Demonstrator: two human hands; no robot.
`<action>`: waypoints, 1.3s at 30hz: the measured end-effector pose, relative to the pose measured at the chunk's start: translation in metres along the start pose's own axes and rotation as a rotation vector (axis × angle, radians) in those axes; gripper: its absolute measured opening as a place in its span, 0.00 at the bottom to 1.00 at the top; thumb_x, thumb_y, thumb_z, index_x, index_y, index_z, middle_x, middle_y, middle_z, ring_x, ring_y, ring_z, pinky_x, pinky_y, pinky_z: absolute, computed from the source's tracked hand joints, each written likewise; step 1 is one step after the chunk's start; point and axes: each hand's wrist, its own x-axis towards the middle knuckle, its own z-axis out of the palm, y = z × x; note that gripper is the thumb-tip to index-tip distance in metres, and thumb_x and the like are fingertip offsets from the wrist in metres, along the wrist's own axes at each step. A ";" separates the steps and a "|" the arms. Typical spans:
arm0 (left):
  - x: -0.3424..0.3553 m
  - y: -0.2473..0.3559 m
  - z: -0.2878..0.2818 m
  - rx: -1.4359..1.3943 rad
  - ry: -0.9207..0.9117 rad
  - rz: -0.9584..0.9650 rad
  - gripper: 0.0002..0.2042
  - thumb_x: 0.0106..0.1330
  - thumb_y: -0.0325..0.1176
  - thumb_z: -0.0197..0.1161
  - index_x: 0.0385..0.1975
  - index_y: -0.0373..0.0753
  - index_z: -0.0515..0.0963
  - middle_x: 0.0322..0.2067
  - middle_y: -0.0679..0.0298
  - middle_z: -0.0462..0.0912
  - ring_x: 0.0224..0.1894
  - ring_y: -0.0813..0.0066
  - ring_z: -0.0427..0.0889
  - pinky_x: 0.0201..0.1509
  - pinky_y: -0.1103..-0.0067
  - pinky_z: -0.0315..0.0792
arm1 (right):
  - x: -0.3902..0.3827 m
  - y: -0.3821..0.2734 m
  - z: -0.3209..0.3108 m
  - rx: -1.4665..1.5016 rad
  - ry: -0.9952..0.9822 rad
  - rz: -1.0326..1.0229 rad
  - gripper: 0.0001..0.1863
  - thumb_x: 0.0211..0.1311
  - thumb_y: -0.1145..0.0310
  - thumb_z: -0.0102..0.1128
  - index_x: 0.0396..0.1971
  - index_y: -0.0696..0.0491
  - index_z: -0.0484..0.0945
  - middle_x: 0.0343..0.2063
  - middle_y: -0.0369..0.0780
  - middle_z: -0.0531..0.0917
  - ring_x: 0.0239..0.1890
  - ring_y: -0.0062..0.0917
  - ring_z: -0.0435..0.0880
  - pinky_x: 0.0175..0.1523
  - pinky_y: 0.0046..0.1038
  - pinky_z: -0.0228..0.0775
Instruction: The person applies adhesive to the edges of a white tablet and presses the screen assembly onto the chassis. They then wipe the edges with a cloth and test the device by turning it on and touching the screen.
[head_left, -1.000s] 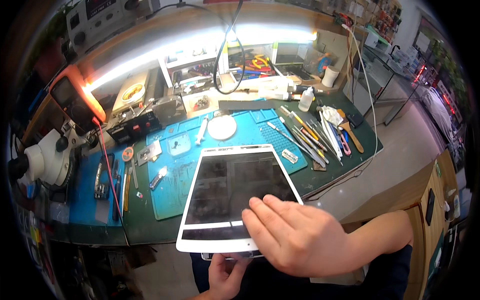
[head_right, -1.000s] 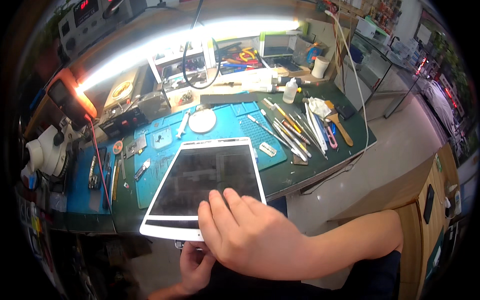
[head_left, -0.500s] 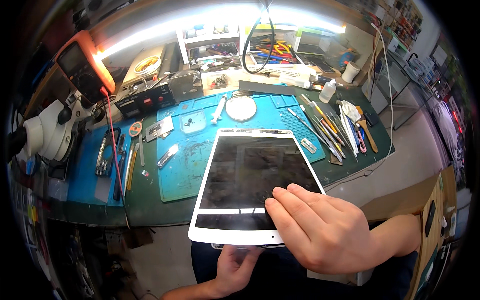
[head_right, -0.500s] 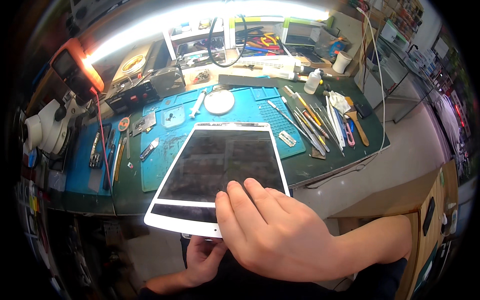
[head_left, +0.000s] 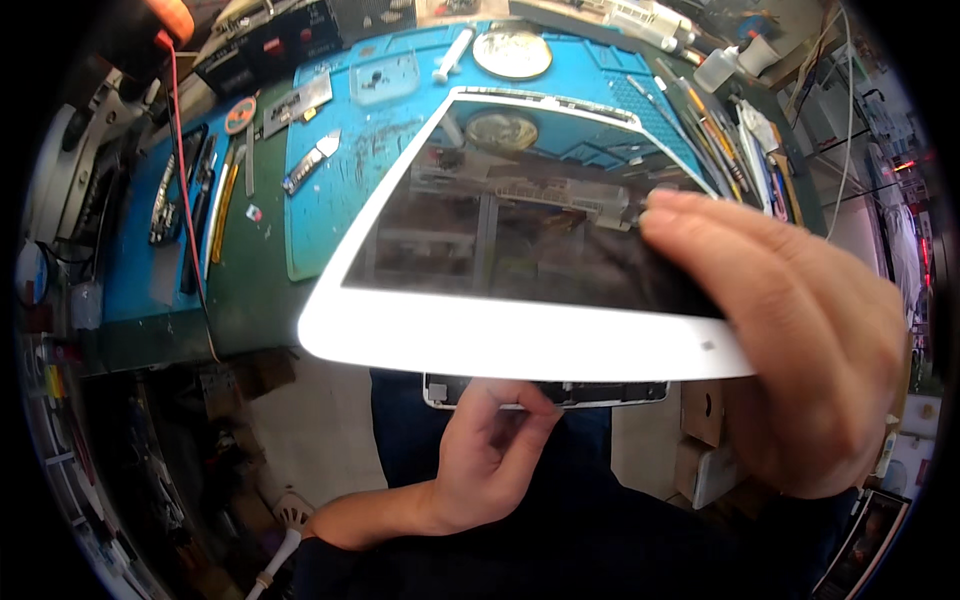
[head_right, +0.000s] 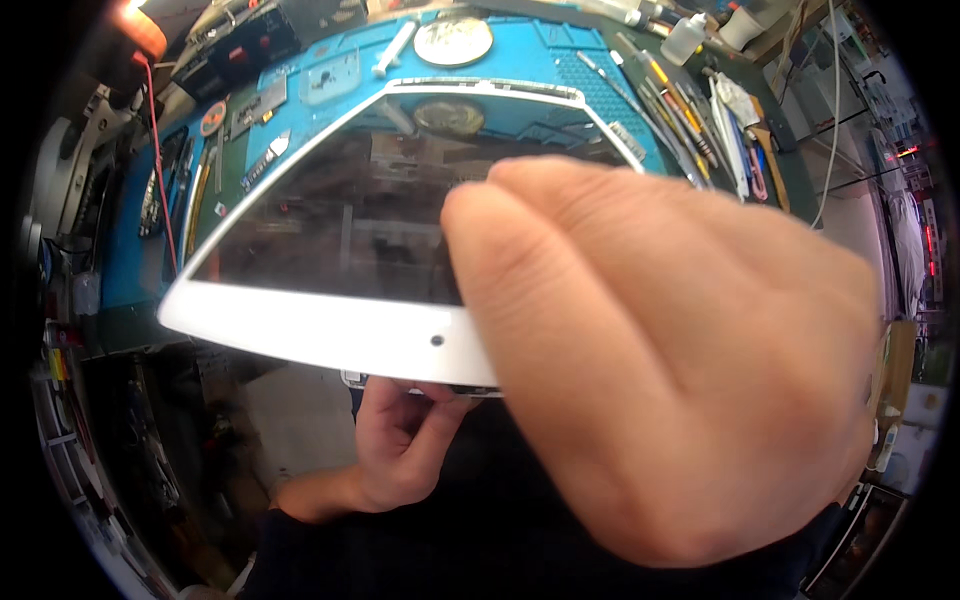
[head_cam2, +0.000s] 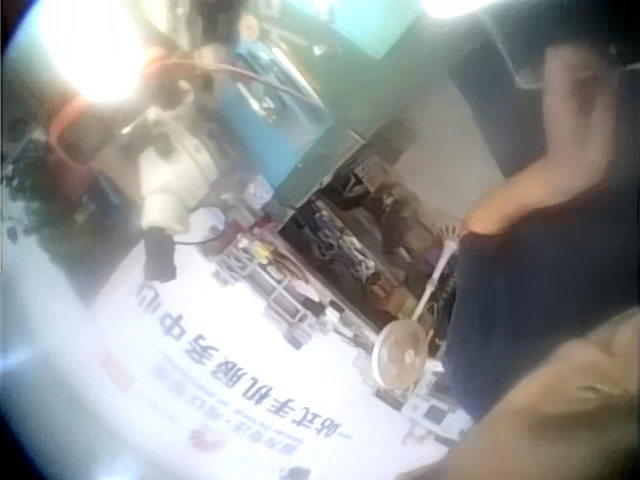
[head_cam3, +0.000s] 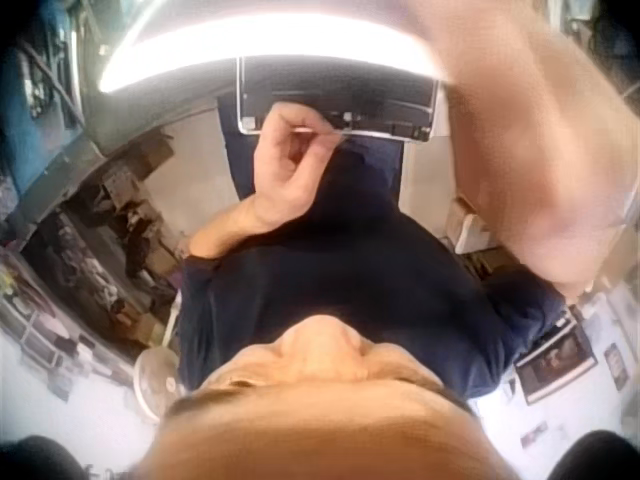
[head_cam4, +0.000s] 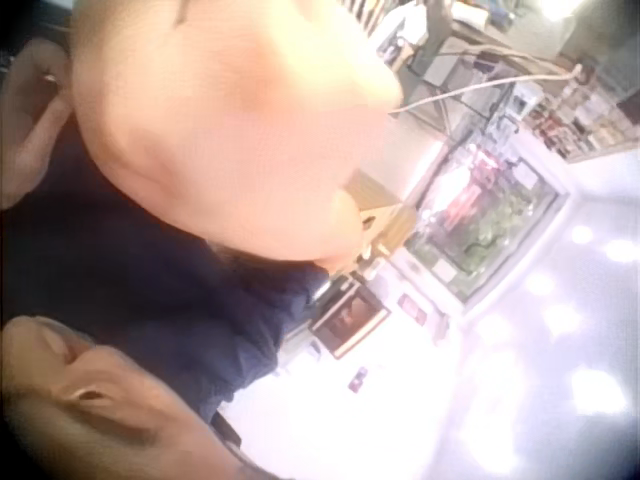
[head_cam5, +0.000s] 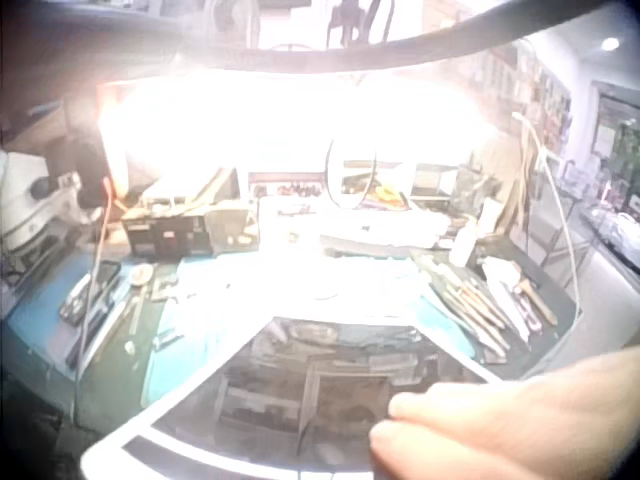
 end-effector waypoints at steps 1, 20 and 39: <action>0.000 0.000 0.001 -0.005 -0.005 0.003 0.09 0.73 0.15 0.55 0.48 0.32 0.69 0.36 0.62 0.76 0.30 0.87 0.74 0.31 0.88 0.68 | -0.002 0.001 0.000 0.011 -0.017 -0.011 0.16 0.64 0.70 0.59 0.44 0.69 0.81 0.39 0.55 0.88 0.42 0.44 0.92 0.46 0.36 0.86; 0.009 0.004 -0.013 0.262 -0.147 0.115 0.14 0.75 0.18 0.54 0.58 0.27 0.70 0.46 0.55 0.81 0.43 0.75 0.82 0.44 0.80 0.79 | -0.005 -0.003 -0.002 -0.059 -0.041 -0.029 0.18 0.62 0.68 0.65 0.44 0.68 0.81 0.39 0.55 0.88 0.42 0.44 0.92 0.47 0.35 0.87; 0.011 -0.003 -0.015 0.256 -0.073 0.016 0.18 0.71 0.19 0.62 0.59 0.28 0.72 0.42 0.49 0.89 0.44 0.65 0.91 0.51 0.75 0.86 | -0.003 0.008 -0.008 0.012 -0.045 -0.072 0.21 0.70 0.64 0.57 0.44 0.71 0.80 0.37 0.57 0.88 0.41 0.48 0.91 0.46 0.39 0.87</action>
